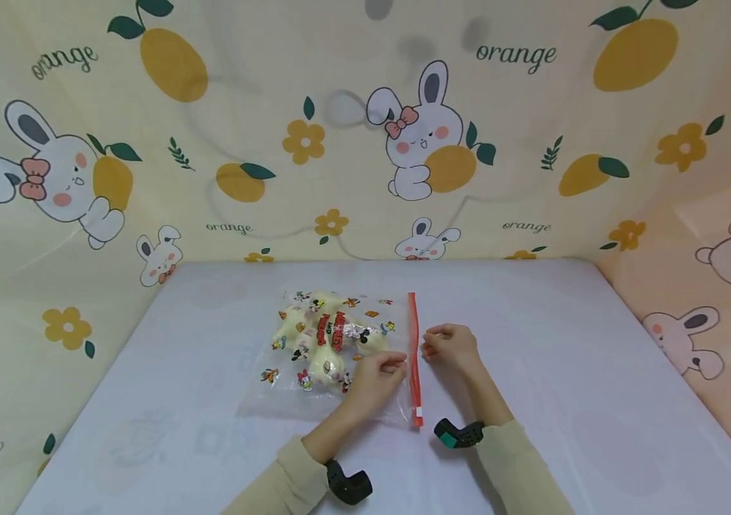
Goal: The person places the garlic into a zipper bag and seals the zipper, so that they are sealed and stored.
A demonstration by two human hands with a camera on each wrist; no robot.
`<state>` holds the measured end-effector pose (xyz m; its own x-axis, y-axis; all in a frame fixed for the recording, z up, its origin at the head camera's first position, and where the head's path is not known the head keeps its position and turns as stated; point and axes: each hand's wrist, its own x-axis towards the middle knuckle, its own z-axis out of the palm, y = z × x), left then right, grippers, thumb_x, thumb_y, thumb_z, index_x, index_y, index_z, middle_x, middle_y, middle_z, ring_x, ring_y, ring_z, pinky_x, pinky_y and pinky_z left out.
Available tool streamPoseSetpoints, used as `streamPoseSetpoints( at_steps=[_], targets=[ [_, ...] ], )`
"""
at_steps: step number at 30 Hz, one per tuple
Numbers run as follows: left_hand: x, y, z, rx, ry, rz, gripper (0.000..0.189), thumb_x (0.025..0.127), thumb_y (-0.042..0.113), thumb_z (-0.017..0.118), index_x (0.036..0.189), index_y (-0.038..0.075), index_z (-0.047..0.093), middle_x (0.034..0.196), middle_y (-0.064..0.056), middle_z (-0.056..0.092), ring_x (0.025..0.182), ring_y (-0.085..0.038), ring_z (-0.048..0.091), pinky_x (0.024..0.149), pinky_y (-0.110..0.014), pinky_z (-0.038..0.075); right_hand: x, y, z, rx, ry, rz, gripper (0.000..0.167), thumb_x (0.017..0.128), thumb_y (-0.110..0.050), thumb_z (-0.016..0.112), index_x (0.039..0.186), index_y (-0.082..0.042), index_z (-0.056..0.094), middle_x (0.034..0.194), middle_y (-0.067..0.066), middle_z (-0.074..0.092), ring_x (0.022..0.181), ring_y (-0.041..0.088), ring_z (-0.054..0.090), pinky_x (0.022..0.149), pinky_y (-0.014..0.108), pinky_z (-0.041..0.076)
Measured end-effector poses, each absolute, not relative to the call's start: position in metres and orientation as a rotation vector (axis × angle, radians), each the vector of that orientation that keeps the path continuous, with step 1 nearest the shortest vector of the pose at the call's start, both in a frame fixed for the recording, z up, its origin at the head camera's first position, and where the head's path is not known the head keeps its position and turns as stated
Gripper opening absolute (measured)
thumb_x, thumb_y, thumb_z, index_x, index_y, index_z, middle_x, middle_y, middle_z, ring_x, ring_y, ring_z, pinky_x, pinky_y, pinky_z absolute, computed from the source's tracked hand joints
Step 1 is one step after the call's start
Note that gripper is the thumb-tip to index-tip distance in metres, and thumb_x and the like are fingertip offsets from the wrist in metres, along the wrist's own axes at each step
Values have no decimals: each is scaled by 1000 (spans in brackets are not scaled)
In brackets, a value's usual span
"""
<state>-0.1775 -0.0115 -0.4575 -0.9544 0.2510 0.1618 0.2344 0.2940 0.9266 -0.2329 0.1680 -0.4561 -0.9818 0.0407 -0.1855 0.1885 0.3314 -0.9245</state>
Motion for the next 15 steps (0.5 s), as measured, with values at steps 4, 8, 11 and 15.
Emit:
streamPoseSetpoints(
  at_steps=[4, 8, 11, 15],
  targets=[
    [-173, -19, -454, 490, 2451, 1831, 24, 89, 3, 61, 109, -9, 67, 99, -24, 72, 91, -32, 70, 76, -10, 55, -229, 173, -453, 162, 2503, -1640, 27, 93, -9, 59, 109, 13, 61, 82, 21, 74, 62, 10, 69, 62, 24, 60],
    [-164, -27, -448, 513, 2416, 1793, 24, 90, 6, 62, 109, -8, 67, 101, -23, 71, 92, -30, 69, 74, -9, 53, -225, 175, -453, 78, 2535, -1555, 26, 93, -10, 60, 106, 12, 63, 83, 22, 74, 65, 13, 69, 63, 26, 60],
    [-157, -33, -446, 531, 2365, 1750, 24, 90, 8, 63, 109, -7, 67, 101, -23, 71, 91, -25, 68, 75, -9, 52, -220, 176, -455, 25, 2548, -1489, 24, 93, -12, 60, 105, 9, 64, 82, 19, 74, 65, 12, 68, 62, 24, 59],
    [-149, -39, -445, 524, 2274, 1722, 26, 91, 11, 62, 111, -6, 66, 103, -24, 70, 90, -16, 68, 75, -9, 52, -211, 179, -456, -31, 2556, -1429, 23, 93, -13, 60, 104, 7, 65, 81, 17, 73, 65, 9, 65, 60, 22, 56]
  ],
)
